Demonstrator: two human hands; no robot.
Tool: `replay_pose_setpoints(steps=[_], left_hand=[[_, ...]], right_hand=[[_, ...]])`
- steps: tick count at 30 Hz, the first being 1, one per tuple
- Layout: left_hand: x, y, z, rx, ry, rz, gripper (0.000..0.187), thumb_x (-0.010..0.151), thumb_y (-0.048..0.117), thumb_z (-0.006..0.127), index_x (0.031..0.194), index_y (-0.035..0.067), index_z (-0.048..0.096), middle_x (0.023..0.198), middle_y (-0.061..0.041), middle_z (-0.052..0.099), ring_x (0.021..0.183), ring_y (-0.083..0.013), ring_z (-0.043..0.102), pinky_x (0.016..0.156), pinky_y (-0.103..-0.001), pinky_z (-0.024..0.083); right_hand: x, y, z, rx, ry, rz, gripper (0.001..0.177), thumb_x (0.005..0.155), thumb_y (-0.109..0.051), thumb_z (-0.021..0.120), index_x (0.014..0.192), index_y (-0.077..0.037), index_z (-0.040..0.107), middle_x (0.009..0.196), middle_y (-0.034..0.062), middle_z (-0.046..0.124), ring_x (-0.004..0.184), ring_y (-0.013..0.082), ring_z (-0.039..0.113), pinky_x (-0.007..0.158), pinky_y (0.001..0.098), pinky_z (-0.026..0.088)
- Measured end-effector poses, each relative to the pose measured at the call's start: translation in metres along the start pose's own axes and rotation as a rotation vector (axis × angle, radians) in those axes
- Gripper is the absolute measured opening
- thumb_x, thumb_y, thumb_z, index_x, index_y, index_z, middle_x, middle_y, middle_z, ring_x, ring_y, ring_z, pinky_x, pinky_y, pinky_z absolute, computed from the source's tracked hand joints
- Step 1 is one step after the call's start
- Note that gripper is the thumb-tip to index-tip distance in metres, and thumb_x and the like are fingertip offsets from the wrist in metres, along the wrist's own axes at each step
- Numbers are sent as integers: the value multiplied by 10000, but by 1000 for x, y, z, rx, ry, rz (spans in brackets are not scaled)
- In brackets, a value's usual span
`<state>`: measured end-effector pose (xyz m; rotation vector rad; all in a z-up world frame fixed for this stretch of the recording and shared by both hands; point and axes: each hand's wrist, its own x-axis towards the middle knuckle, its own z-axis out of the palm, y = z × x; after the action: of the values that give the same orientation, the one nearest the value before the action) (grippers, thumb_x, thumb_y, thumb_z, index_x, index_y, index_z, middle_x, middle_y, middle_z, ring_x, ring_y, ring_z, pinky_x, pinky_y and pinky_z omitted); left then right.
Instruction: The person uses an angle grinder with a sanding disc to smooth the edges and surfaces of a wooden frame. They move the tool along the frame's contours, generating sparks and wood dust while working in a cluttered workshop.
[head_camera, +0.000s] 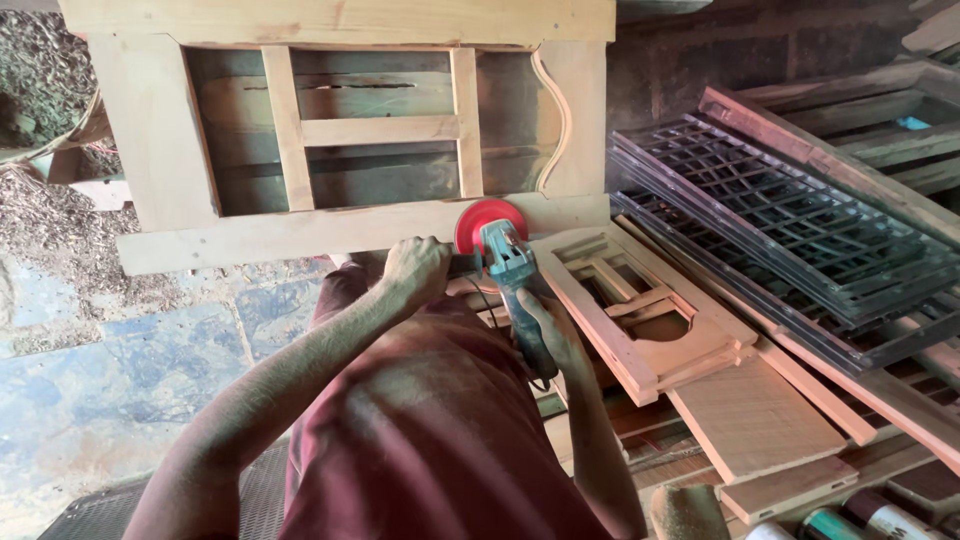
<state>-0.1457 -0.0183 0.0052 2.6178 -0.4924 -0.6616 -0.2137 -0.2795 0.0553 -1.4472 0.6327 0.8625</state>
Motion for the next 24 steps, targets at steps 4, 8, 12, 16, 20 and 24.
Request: replay_pose_setpoints(steps=[4,8,12,16,20,24], left_hand=[[1,-1,1,17,143,41,158,812,192,656,837,68,751,839,-187,743,781,-360,742,680,-484,585],[-4,-7,-4,-14,94,-3,162,811,201,660,852,71,748,839,-189,744,784,-361,740,701,-475,590],[3,-17,-18,5,72,-22,185,802,223,671,864,66,747,844,-190,743,786,-367,740,696,-481,592],[0,-16,-10,-13,55,18,168,823,210,646,853,85,754,848,-186,746,799,-366,743,710,-486,591],[-6,-8,3,8,50,94,176,848,196,619,871,65,733,852,-189,746,796,-356,750,701,-473,597],[-12,-10,0,-16,81,33,172,854,188,614,895,55,716,840,-193,745,781,-352,749,679,-465,596]], right_hand=[[-9,-7,4,-46,64,-162,463,965,-485,655,1062,-42,744,775,23,673,631,101,622,565,273,498],[-13,-11,15,-51,53,-86,485,949,-498,608,921,-18,673,646,65,629,500,161,612,466,312,500],[-2,-16,26,-29,45,-106,467,978,-473,607,939,-13,681,670,54,629,530,140,597,491,291,476],[-4,-4,26,-25,39,-131,448,1007,-437,601,982,-2,703,726,20,647,609,99,601,553,261,472],[-14,10,19,-3,44,-98,450,1006,-432,587,974,8,677,693,37,652,572,119,594,537,277,477],[-14,4,26,19,43,-80,439,990,-426,587,1009,1,688,696,40,654,574,124,607,542,275,484]])
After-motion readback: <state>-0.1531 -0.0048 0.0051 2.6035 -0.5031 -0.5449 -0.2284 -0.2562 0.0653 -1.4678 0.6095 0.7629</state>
